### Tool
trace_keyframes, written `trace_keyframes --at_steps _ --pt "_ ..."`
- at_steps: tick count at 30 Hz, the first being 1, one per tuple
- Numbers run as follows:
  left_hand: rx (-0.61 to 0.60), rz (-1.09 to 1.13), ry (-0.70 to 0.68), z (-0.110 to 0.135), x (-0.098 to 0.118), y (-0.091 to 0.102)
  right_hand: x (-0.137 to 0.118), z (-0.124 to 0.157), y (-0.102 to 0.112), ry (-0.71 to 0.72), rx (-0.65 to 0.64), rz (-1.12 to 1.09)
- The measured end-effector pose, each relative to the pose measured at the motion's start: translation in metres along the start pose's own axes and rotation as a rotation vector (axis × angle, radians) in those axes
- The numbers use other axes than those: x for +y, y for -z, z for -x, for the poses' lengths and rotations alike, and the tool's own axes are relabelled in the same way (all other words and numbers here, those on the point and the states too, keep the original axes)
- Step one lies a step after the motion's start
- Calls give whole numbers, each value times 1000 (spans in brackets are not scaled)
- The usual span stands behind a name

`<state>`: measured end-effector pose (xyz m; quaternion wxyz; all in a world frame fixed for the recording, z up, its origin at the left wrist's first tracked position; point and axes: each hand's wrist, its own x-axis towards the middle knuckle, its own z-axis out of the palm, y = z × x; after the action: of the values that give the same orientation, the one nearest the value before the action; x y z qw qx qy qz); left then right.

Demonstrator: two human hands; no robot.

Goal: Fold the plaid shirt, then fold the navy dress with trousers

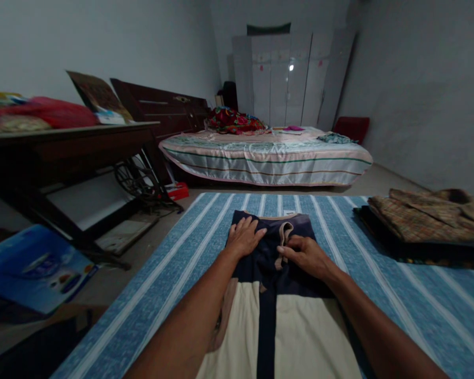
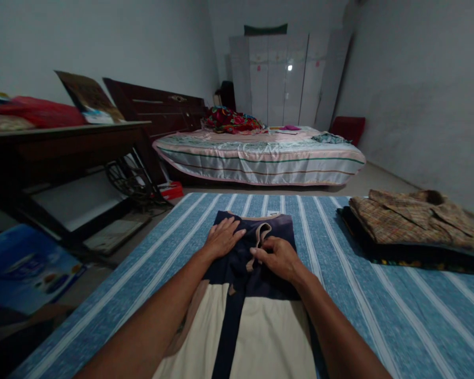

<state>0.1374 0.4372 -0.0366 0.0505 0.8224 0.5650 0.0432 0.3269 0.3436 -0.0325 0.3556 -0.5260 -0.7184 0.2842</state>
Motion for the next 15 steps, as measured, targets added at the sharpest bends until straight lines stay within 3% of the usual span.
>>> trace_keyframes --at_steps 9,15 --pt "-7 12 -1 1 0 -1 5 -1 -10 -101 323 -31" --pt "3 -10 -1 1 1 0 6 -2 -14 31 238 -97"
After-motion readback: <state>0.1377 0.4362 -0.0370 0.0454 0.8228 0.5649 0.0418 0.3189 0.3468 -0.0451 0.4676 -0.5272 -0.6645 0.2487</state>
